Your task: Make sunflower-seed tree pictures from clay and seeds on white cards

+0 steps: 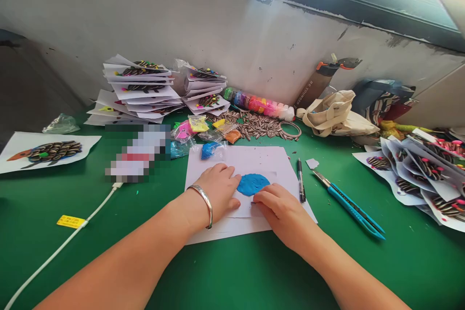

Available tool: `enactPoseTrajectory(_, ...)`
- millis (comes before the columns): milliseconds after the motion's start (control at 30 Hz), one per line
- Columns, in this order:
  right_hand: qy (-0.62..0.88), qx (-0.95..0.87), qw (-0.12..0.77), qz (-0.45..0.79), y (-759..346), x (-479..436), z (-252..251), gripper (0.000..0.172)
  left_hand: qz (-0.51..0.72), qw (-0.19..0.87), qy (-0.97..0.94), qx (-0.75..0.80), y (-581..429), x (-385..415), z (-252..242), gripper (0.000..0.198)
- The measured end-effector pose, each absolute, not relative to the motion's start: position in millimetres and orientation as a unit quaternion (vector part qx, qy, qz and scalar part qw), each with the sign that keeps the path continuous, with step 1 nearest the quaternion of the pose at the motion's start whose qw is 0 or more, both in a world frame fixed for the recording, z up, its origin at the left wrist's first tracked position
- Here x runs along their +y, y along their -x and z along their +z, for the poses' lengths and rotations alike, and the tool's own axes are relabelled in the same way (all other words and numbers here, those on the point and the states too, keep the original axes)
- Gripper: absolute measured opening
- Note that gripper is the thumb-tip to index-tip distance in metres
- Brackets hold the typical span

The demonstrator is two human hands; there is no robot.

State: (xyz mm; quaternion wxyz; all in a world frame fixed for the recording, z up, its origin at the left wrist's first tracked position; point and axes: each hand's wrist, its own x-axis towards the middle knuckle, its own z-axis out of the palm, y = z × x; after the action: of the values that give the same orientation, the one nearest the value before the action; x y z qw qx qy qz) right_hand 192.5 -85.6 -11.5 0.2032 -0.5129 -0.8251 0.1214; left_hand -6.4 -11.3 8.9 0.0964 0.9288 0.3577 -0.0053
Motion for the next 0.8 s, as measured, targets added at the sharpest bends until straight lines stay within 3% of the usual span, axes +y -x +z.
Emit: enactPoseTrajectory(800,0.523,-0.819,0.231,0.051,-178,-79,-24,0.018,-0.014,0.106,-0.921,0.375,4,-13,6,0.044)
